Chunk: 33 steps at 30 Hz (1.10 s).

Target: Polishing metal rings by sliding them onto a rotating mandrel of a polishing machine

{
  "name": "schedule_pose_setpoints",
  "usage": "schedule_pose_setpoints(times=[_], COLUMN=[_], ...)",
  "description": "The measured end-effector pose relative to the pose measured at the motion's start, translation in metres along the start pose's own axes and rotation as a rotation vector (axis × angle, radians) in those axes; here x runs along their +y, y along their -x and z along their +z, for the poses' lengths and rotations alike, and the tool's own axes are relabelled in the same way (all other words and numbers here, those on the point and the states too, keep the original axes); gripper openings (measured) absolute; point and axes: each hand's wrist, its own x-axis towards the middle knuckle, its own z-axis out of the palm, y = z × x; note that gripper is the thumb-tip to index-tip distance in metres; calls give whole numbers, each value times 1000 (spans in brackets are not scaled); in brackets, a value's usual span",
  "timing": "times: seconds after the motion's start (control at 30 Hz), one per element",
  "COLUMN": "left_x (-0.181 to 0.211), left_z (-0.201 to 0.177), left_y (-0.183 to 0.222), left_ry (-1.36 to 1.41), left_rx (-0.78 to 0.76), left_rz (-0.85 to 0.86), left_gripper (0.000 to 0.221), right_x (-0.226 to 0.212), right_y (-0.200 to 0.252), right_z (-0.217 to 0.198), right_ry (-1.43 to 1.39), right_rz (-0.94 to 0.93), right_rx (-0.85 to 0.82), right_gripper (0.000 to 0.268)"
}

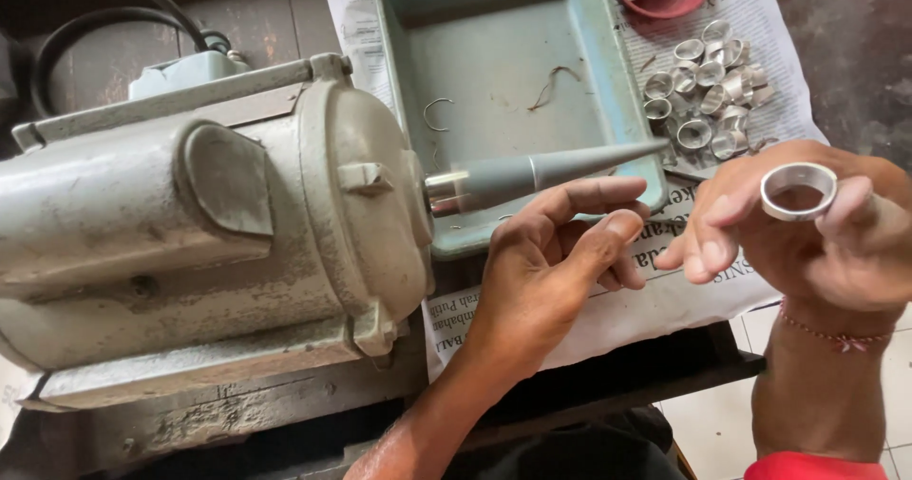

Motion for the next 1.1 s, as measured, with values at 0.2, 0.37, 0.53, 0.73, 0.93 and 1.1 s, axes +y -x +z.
schedule_pose_setpoints(times=[0.2,0.37,0.53,0.73,0.93,1.1], left_x=[-6,11,20,-7,-17,-18], left_z=[2,6,9,6,4,9], left_y=[-2,10,17,15,15,13], left_ry=[58,67,-52,-141,-199,-82], left_rx=[-46,-102,-114,-88,-71,41], left_rz=[39,-11,48,218,381,315], left_gripper=[35,52,56,44,34,33], right_x=[-3,0,4,-3,-15,-28], right_y=[-10,-7,4,-4,-18,-32], right_z=[1,2,1,4,23,69], right_ry=[-301,-51,260,414,604,502], right_rz=[44,10,122,196,152,222], right_rx=[-77,-51,51,38,-143,151], right_gripper=[42,50,56,62,52,74])
